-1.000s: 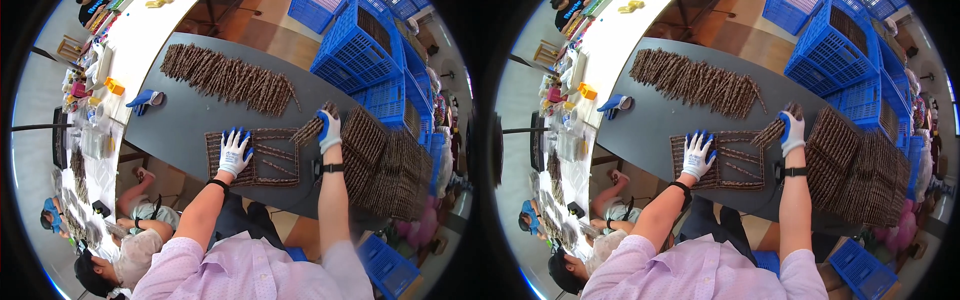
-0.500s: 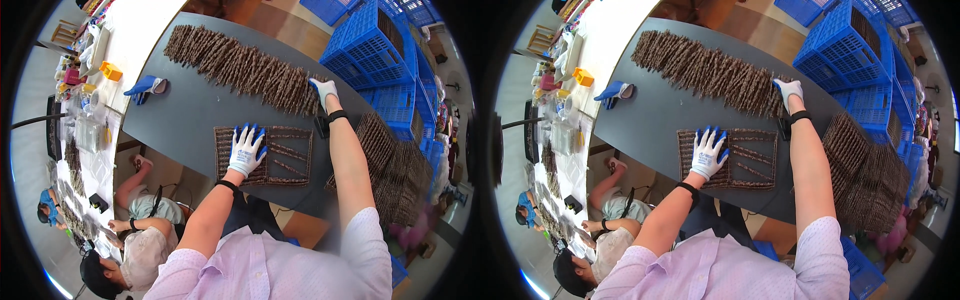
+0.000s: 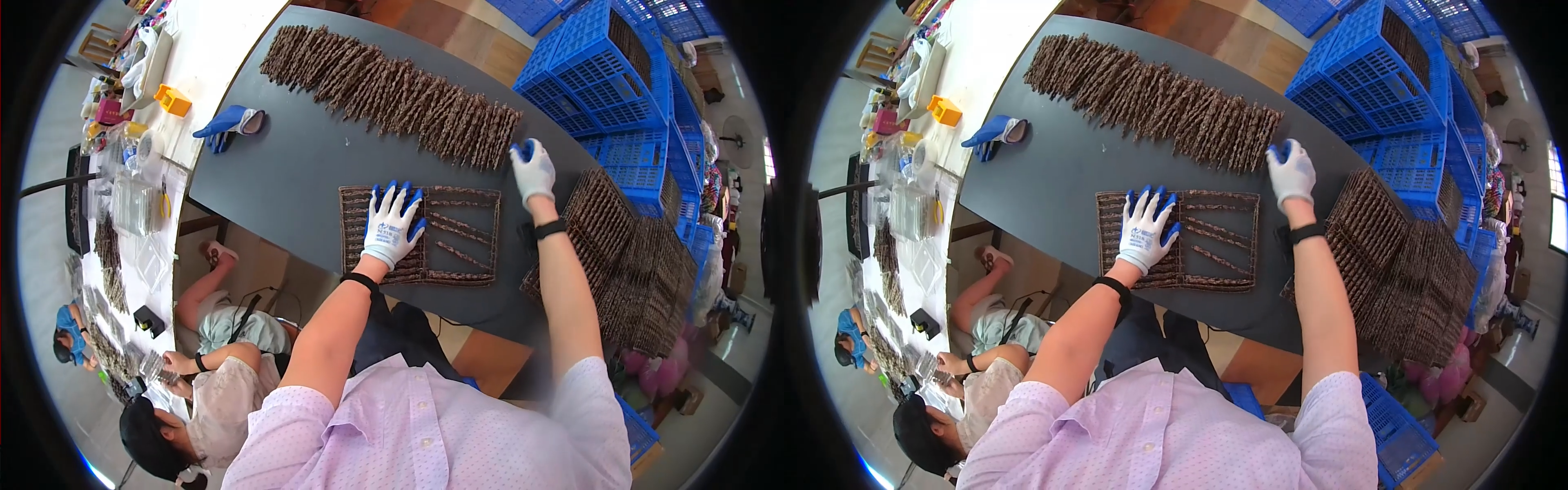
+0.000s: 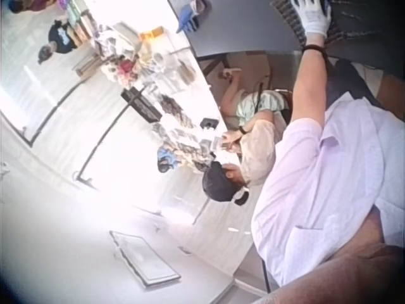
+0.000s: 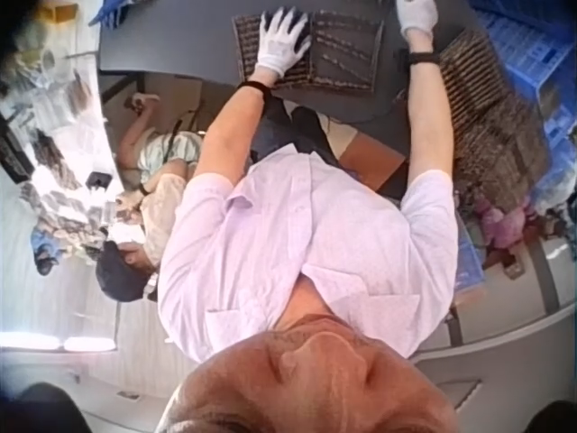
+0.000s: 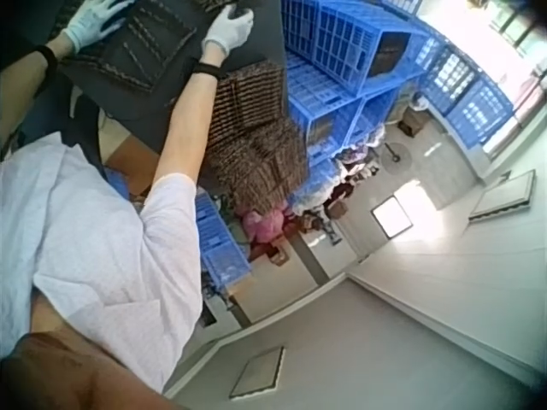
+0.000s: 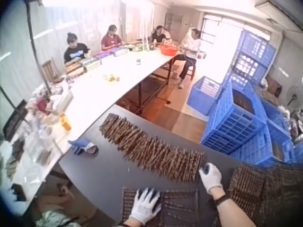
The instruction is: Assembling small wicker bundles onto a rectangular wire frame using pliers.
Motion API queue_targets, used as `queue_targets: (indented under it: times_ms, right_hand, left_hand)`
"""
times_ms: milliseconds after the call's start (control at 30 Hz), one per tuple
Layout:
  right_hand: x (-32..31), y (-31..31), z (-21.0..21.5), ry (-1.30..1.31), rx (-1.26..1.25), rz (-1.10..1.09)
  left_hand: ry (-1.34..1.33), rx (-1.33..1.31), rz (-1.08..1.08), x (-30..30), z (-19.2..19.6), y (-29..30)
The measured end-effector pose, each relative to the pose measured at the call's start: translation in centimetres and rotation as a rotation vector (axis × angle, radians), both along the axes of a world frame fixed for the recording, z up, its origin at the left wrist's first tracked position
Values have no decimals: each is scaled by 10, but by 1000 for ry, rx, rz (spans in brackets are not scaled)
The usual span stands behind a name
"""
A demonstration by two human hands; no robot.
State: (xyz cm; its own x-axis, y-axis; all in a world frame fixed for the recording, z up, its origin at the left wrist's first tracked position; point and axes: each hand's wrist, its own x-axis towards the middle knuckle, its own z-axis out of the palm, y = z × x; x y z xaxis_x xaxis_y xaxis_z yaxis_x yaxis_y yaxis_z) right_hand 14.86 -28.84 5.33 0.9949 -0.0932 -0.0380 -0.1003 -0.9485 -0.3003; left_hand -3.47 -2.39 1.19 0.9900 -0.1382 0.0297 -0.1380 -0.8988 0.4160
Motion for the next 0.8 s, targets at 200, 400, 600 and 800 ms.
queue_targets:
  times_ms: [200,400,600,800]
  right_hand:
    - [-63,61,0,223,-435,761]
    - [-67,35,-35,56,-165,736]
    - [-93,13,-6,-144,455,533]
    - [-120,21,15,-34,-29,1094]
  left_hand:
    - [-40,7,2,2,-1,-3]
    - [-43,14,3,3,-1,-4]
    - [-56,-7,7,1,-2,-3]
    - [-46,13,11,1,-3,-3]
